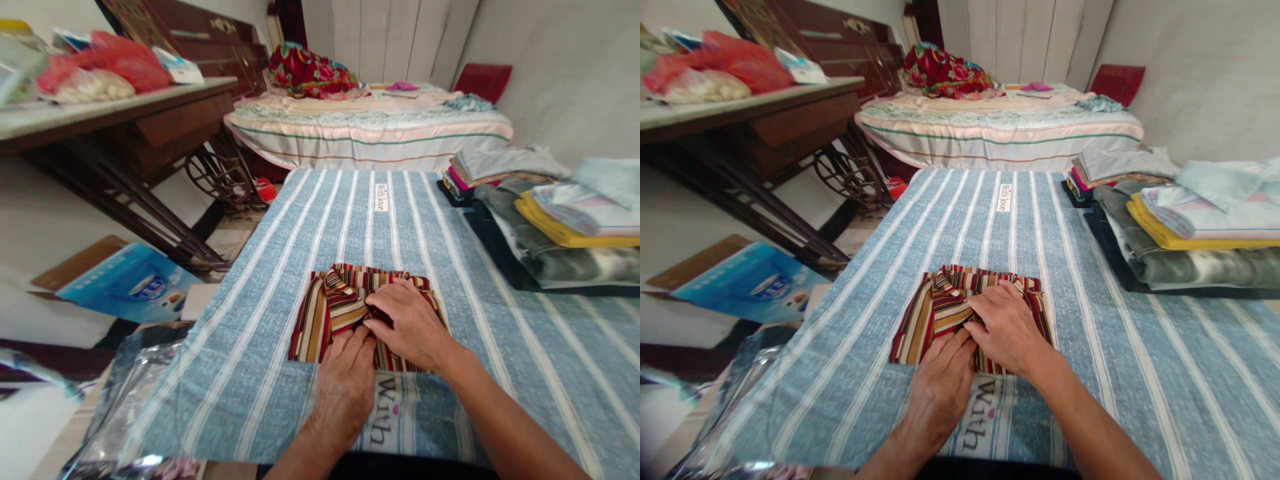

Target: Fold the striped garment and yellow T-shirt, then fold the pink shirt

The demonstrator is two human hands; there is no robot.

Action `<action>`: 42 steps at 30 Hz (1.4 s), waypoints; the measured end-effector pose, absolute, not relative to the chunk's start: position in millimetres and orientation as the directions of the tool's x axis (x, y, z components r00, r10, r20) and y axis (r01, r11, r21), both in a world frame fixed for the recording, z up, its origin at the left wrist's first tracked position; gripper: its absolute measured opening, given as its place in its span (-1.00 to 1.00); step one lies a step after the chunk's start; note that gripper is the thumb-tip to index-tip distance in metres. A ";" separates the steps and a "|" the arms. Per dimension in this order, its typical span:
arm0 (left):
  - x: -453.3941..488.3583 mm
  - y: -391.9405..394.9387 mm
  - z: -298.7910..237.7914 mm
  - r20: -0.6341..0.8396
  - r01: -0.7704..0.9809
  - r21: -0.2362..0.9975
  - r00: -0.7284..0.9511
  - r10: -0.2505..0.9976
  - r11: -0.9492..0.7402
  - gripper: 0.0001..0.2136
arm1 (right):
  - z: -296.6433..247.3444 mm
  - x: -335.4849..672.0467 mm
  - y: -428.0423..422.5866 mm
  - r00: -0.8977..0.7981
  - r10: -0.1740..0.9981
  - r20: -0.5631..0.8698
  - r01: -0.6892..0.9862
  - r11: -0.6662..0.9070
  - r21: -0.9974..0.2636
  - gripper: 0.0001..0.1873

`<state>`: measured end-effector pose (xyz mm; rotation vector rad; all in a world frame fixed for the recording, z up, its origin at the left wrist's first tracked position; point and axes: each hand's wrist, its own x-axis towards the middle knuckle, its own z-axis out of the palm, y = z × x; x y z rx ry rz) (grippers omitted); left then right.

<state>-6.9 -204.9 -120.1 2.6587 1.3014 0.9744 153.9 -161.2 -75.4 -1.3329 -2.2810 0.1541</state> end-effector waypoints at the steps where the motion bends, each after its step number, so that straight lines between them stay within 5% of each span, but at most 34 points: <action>1: -7.2 -205.2 -121.1 0.528 0.708 0.266 0.460 0.713 -0.654 -0.73 | -75.3 159.6 -162.7 -0.386 0.832 0.398 0.768 0.529 -0.361 -0.90; 6: -6.9 -206.5 -124.6 0.566 0.717 0.189 0.479 0.671 -0.671 -0.71 | -87.0 176.2 -169.8 -0.345 0.770 0.536 0.753 0.568 -0.332 -0.88; 24: -12.7 -200.4 -122.4 0.426 0.754 0.088 0.562 0.709 -0.651 -0.68 | -115.3 153.5 -181.9 -0.235 0.769 0.595 0.880 0.429 -0.206 -0.84; 31: -20.7 -202.3 -112.1 0.646 0.610 0.182 0.517 0.561 -0.771 -0.72 | -109.4 157.4 -207.0 -0.258 0.720 0.644 0.853 0.483 -0.197 -0.76; 37: -45.8 -172.3 -93.9 0.662 0.745 0.322 0.264 0.701 -0.584 -0.82 | -112.7 162.0 -209.5 -0.169 0.750 0.640 0.898 0.384 -0.214 -0.73; 42: -60.3 -148.2 -108.5 0.538 0.831 0.294 0.265 0.800 -0.472 -0.77 | -125.4 166.8 -202.3 -0.067 0.815 0.576 0.949 0.230 -0.215 -0.66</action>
